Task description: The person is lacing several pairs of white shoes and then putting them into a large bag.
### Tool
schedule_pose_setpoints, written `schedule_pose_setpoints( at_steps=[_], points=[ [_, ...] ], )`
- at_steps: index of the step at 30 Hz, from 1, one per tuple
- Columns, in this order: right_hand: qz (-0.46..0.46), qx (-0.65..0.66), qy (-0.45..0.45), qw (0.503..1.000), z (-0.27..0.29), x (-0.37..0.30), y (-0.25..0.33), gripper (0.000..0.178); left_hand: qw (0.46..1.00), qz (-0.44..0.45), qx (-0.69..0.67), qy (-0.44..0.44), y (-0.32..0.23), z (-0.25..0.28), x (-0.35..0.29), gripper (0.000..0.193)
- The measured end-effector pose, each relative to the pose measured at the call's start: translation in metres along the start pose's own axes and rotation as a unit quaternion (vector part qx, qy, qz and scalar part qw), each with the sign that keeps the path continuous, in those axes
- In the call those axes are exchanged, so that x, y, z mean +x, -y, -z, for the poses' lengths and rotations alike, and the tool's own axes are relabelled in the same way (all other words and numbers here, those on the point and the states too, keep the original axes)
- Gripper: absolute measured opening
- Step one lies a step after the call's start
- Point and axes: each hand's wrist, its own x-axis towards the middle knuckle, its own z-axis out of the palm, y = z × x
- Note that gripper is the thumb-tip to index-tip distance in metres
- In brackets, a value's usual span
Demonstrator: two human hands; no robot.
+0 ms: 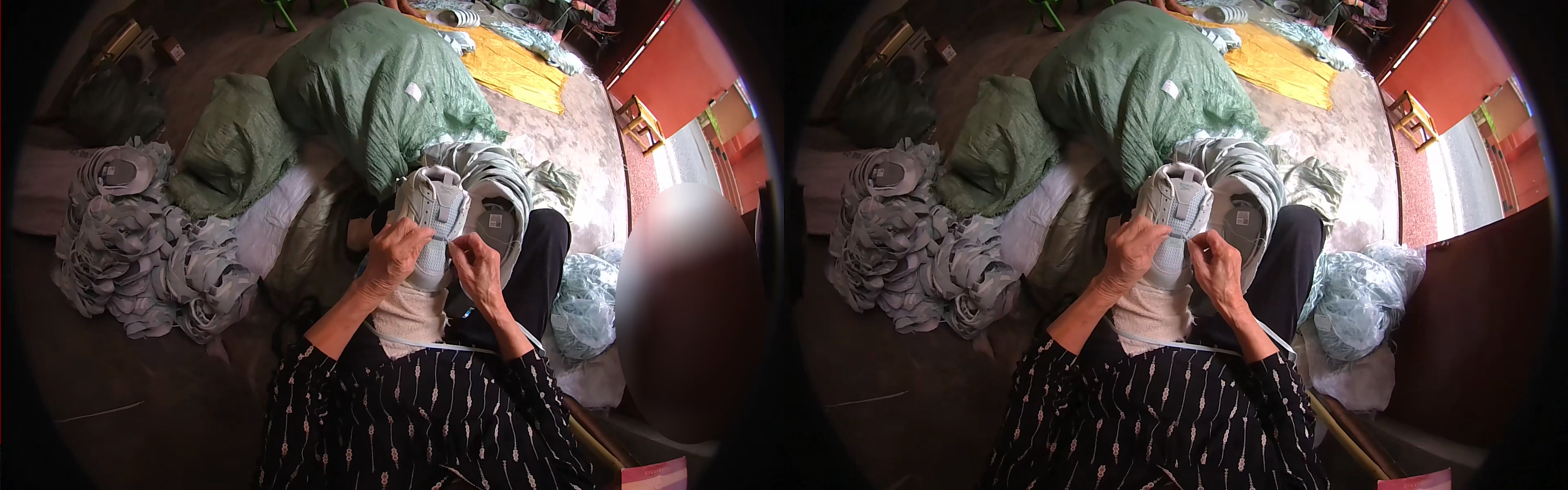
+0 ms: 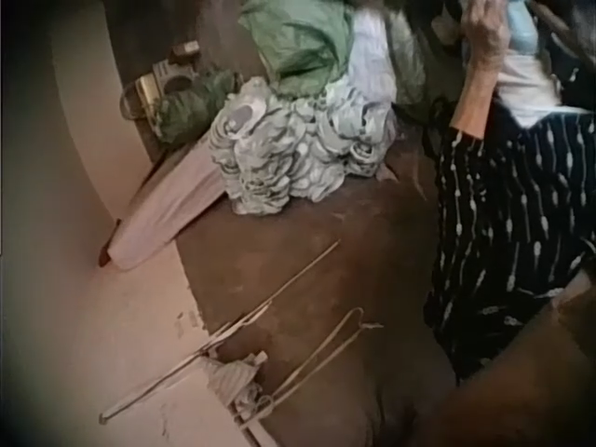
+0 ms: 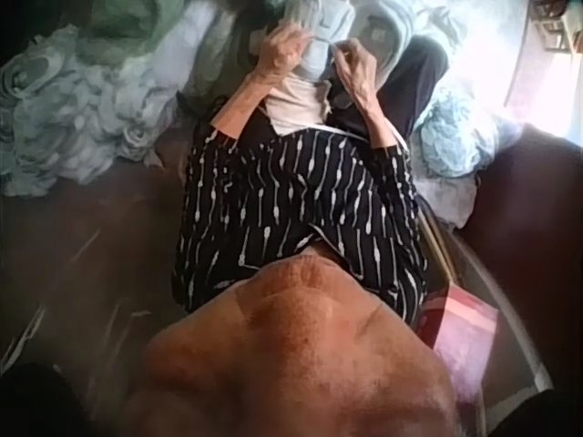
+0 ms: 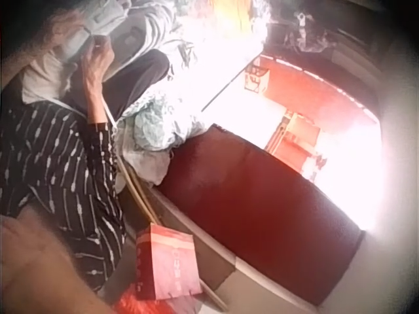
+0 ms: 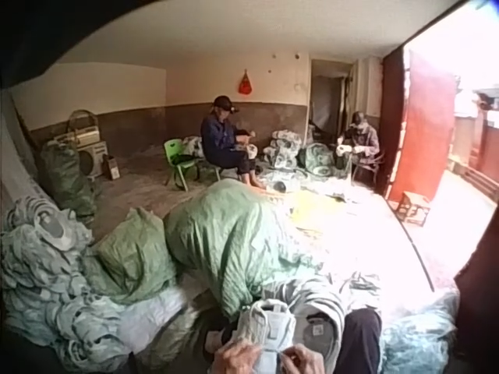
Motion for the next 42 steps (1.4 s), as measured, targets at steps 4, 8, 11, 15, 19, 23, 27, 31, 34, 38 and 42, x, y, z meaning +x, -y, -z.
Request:
schedule_pose_setpoints(
  at_steps=[4, 8, 11, 15, 19, 23, 27, 31, 34, 38, 42],
  points=[
    [0.115, -0.089, -0.029, 0.989, -0.003, 0.000, -0.001, 0.004, 0.998, 0.037, -0.045, 0.025, -0.003, 0.000, 0.003, 0.023],
    [0.157, -0.124, -0.028, 0.979, -0.003, -0.002, 0.002, 0.004, 0.989, 0.099, -0.104, 0.044, -0.005, 0.002, 0.003, 0.019],
    [0.164, -0.124, -0.028, 0.978, -0.002, 0.002, 0.002, 0.004, 0.983, 0.119, -0.136, 0.046, -0.006, 0.003, 0.004, 0.015],
    [0.047, 0.015, 0.060, 0.997, 0.003, 0.015, -0.008, 0.005, 0.975, 0.144, -0.154, 0.066, -0.006, 0.003, 0.005, 0.014],
    [-0.057, 0.195, 0.163, 0.965, 0.008, 0.024, -0.013, 0.011, 0.969, 0.157, -0.181, 0.059, -0.009, 0.002, 0.004, 0.013],
    [0.061, -0.001, 0.039, 0.997, -0.010, 0.021, -0.005, 0.010, 0.968, 0.157, -0.184, 0.062, -0.002, 0.000, 0.004, 0.011],
    [0.053, 0.018, -0.022, 0.998, -0.015, 0.012, -0.008, 0.012, 0.950, 0.200, -0.223, 0.086, -0.002, 0.007, 0.006, 0.013],
    [0.058, 0.028, -0.080, 0.995, -0.019, 0.007, -0.014, 0.014, 0.945, 0.230, -0.179, 0.146, -0.014, 0.012, 0.019, 0.014],
    [0.016, 0.039, 0.029, 0.999, -0.015, 0.018, -0.008, 0.014, 0.946, 0.232, -0.177, 0.139, 0.001, 0.007, 0.019, 0.013],
    [-0.056, 0.112, 0.108, 0.986, 0.003, 0.013, 0.006, 0.013, 0.968, 0.209, -0.088, 0.109, -0.013, 0.003, 0.017, 0.011],
    [-0.041, 0.166, -0.027, 0.985, -0.015, -0.002, -0.010, 0.012, 0.980, 0.165, -0.108, 0.022, -0.005, -0.013, -0.001, 0.011]
  ],
)
